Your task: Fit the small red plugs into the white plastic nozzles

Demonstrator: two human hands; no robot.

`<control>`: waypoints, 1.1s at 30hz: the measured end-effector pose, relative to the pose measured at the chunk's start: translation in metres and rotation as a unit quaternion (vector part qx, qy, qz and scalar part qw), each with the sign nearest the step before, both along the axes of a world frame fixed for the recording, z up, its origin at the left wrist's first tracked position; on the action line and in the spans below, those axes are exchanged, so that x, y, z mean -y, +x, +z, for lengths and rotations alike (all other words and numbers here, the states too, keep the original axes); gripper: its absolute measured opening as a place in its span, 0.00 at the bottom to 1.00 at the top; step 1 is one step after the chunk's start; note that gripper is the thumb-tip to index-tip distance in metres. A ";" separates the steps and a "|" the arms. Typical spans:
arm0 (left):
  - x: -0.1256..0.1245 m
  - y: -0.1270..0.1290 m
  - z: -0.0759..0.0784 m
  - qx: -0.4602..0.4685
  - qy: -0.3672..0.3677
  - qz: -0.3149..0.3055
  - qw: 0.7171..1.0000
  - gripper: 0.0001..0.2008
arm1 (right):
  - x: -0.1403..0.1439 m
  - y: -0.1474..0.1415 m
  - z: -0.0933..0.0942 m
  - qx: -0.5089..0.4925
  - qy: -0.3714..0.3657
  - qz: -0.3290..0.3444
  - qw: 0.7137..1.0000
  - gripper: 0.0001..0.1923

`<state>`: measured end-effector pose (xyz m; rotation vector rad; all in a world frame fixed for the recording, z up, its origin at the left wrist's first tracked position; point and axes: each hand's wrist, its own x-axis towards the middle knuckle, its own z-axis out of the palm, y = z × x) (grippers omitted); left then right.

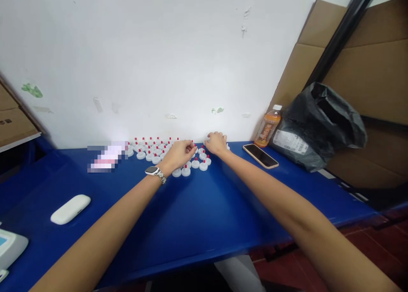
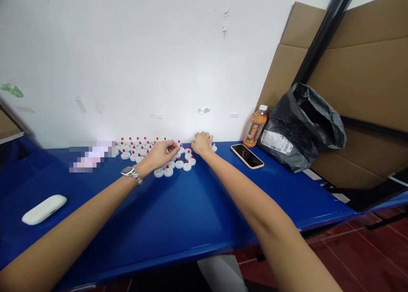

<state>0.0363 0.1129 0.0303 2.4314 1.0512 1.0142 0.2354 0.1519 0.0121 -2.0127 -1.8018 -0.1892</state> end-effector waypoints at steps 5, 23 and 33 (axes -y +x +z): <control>0.000 0.005 -0.005 -0.022 -0.009 0.004 1.000 0.12 | -0.011 0.001 -0.009 -0.008 0.008 -0.002 1.000 0.14; 0.040 -0.079 -0.003 0.036 0.037 0.061 0.997 0.14 | 0.110 -0.061 0.012 -0.459 0.097 0.312 0.826 0.16; 0.053 -0.151 -0.027 -0.031 -0.027 0.090 0.995 0.08 | 0.132 -0.144 -0.022 -0.607 -0.076 0.293 0.735 0.19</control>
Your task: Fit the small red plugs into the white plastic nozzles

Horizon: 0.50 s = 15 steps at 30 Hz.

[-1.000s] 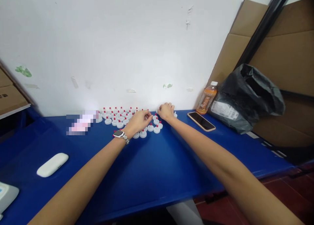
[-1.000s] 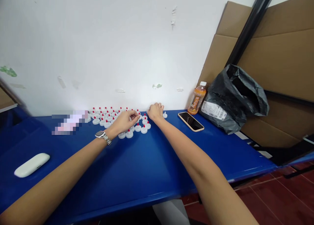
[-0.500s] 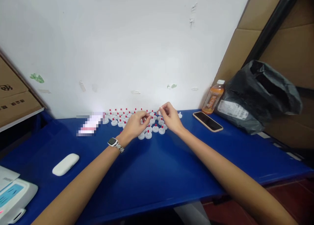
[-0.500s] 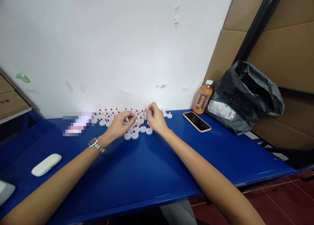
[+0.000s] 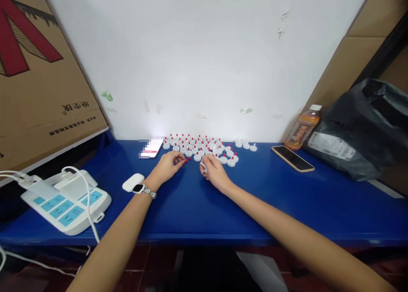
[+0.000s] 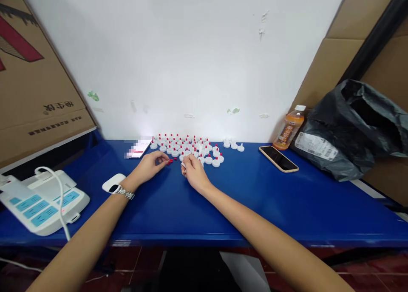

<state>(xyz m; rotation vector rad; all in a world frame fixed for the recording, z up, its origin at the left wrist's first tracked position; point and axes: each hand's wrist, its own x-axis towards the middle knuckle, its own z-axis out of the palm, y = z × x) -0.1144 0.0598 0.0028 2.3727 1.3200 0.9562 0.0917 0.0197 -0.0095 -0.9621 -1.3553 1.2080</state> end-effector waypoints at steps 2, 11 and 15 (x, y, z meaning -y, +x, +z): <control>-0.003 -0.001 -0.004 -0.004 -0.009 0.000 1.000 0.06 | -0.005 -0.006 -0.001 0.015 -0.023 -0.005 1.000 0.18; -0.004 -0.005 -0.010 -0.018 -0.062 0.029 0.997 0.06 | -0.014 -0.009 0.001 0.024 -0.046 0.002 0.999 0.18; -0.003 -0.001 -0.011 -0.036 -0.052 0.021 0.998 0.05 | -0.009 -0.004 0.000 0.019 -0.037 0.005 0.999 0.20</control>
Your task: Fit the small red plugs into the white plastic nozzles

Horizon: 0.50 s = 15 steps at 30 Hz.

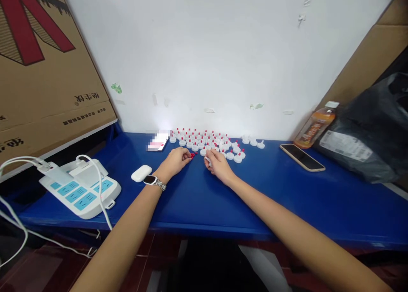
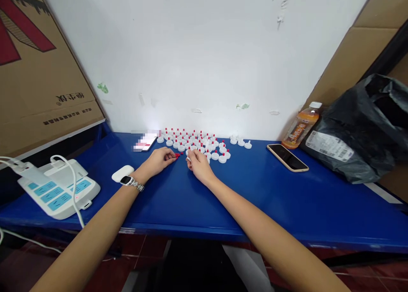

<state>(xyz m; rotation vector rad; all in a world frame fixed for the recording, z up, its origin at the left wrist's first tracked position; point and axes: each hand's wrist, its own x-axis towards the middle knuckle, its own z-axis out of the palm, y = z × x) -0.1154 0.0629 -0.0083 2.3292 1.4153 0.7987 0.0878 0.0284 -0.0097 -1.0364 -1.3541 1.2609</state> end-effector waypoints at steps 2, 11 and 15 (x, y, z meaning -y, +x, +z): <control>0.000 0.003 0.000 0.004 0.002 0.000 1.000 0.05 | 0.001 0.002 0.000 -0.003 -0.001 -0.003 1.000 0.20; 0.001 0.011 -0.006 -0.026 0.040 0.006 0.999 0.06 | 0.004 0.002 -0.002 -0.003 0.006 -0.008 1.000 0.23; 0.005 0.015 -0.004 -0.021 0.043 -0.007 0.999 0.06 | 0.003 0.003 -0.002 -0.011 0.001 -0.003 1.000 0.23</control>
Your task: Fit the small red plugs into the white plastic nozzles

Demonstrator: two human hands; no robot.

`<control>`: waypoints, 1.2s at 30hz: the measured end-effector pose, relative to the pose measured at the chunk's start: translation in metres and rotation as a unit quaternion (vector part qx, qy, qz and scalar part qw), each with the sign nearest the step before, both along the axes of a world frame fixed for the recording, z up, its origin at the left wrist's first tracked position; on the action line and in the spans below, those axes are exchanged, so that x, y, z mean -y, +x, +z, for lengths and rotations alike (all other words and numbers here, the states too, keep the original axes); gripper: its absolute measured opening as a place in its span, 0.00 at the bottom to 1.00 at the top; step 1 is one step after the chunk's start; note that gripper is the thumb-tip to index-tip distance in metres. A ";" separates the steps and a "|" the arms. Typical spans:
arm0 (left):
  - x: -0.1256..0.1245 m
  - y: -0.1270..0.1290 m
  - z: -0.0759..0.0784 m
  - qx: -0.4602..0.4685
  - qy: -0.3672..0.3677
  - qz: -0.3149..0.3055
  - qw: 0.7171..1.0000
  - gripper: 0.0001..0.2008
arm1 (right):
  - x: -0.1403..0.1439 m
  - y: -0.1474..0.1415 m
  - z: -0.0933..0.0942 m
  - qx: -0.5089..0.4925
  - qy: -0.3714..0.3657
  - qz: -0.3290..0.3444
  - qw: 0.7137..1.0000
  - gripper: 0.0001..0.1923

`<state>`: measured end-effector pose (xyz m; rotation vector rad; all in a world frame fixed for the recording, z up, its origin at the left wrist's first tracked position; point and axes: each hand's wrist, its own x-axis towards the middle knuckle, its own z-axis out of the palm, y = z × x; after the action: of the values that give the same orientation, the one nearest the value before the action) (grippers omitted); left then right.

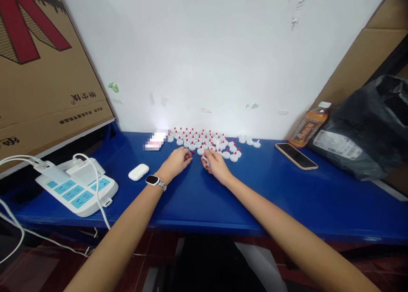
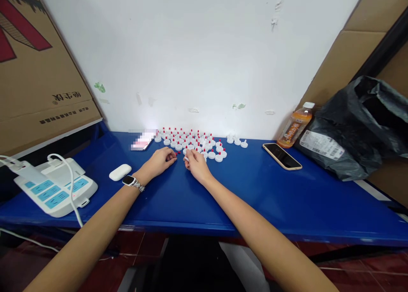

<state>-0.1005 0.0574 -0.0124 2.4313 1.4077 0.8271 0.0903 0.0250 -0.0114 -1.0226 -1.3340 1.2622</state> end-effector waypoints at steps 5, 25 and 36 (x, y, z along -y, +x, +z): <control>0.011 0.012 0.007 0.065 -0.025 -0.043 0.997 0.07 | 0.000 0.001 0.001 -0.016 -0.016 0.002 1.000 0.21; 0.018 0.042 0.007 0.494 -0.233 -0.051 0.836 0.19 | -0.002 0.002 0.001 -0.054 -0.036 -0.006 0.998 0.16; 0.024 0.052 0.006 0.453 -0.243 -0.080 0.854 0.18 | 0.002 -0.004 0.002 -0.134 -0.060 -0.051 0.988 0.15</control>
<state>-0.0490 0.0333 -0.0065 1.4096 0.8649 1.1670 0.0863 0.0233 -0.0097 -0.9535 -0.9989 1.3608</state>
